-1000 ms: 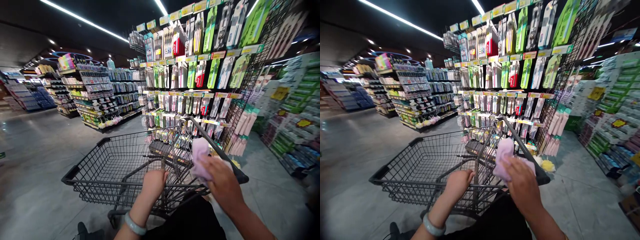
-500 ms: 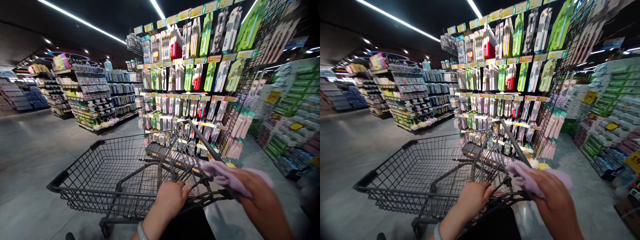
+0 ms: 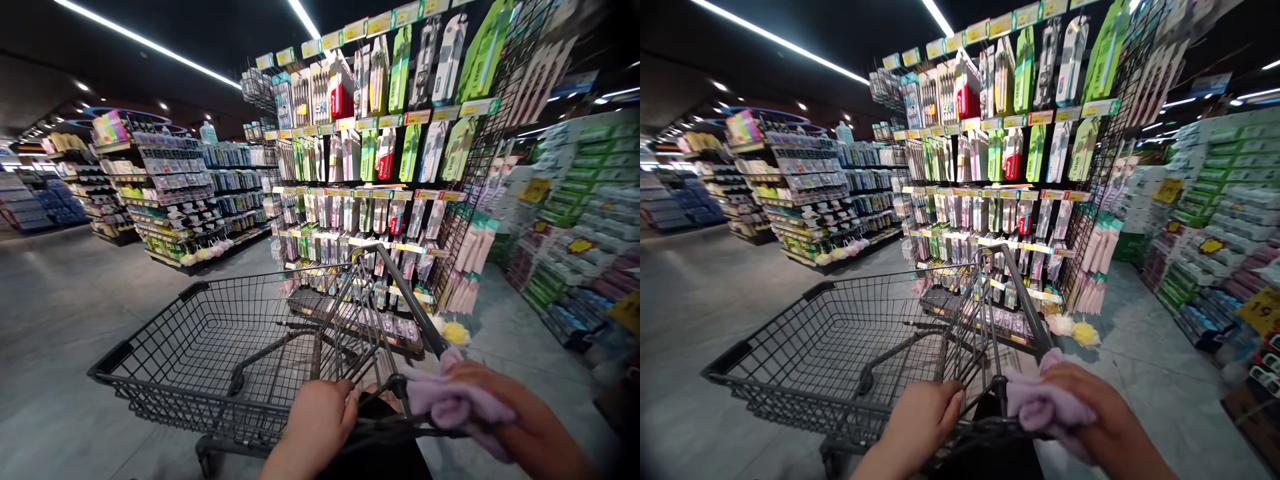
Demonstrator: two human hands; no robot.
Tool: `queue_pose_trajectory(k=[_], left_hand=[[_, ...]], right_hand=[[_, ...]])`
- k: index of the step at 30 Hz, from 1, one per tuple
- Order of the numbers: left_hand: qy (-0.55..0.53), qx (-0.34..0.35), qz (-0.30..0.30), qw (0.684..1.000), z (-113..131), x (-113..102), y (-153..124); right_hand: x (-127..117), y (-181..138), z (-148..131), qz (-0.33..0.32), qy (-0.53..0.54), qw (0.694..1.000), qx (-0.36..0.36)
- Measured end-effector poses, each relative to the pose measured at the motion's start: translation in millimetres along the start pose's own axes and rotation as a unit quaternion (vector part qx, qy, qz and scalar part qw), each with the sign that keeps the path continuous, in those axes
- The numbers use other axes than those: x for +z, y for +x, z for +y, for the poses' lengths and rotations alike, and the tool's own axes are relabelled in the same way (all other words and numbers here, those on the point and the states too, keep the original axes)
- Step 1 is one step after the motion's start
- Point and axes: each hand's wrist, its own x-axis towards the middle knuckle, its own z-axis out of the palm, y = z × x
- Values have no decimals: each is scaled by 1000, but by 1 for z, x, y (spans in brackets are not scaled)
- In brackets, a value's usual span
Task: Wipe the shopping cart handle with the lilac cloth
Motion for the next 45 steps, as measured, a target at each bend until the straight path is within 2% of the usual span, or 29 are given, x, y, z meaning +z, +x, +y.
queue_pose_trajectory(k=[2, 4, 7, 9, 12, 15, 17, 18, 19, 20, 22, 24, 27, 29, 30, 33, 35, 38, 40, 45], left_hand=[[-13, 4, -5, 1000, -4, 0, -1], [-40, 12, 3, 999, -6, 1, -2], [-108, 77, 101, 986, 5, -4, -6], [-151, 156, 184, 959, 22, -10, -8], [-195, 269, 232, 914, 48, -17, -7], [-201, 275, 220, 914, 59, -15, -3], [-204, 258, 193, 924, 58, -12, -1], [-206, 257, 175, 928, 57, -10, 1], [-209, 261, 156, 929, 56, -9, 1], [-212, 268, 142, 929, 55, -9, 2], [-218, 281, 129, 926, 56, -9, 2], [-227, 283, 133, 923, 57, -9, 1], [-236, 272, 155, 920, 56, -7, -1], [-236, 271, 164, 919, 54, -4, -2], [-233, 274, 163, 919, 52, -1, -2], [-216, 298, 167, 915, 40, 10, -1], [-206, 306, 157, 916, 29, 18, -2], [-221, 281, 127, 925, 18, 25, -8], [-238, 281, 136, 920, 14, 25, -13], [-234, 342, 166, 895, 10, 25, -13]], right_hand=[[-1, 4, 9, 48, 64, 991, 109], [2, 5, 12, 84, 115, 976, 167], [11, 1, 3, 46, 175, 975, 129], [18, -4, -7, 23, 195, 976, 99], [24, -8, -19, 63, 202, 971, 109], [24, -10, -25, 190, 166, 952, 172], [20, -10, -29, 244, 125, 945, 177], [18, -10, -31, 230, 109, 956, 144], [17, -9, -33, 186, 95, 974, 92], [17, -8, -34, 120, 84, 989, 35], [19, -4, -31, 4, 78, 995, -55], [25, 3, -20, -29, 84, 993, -71], [35, 13, -1, 43, 95, 994, -14], [38, 16, 0, 84, 85, 993, 4], [39, 16, -4, 78, 81, 994, -7], [37, 9, -29, -7, 93, 993, -71], [39, 3, -41, -35, 116, 989, -85], [47, 0, -39, 0, 151, 984, -95], [53, 5, -28, 23, 160, 983, -91], [56, 22, -6, 125, 119, 985, 1]])
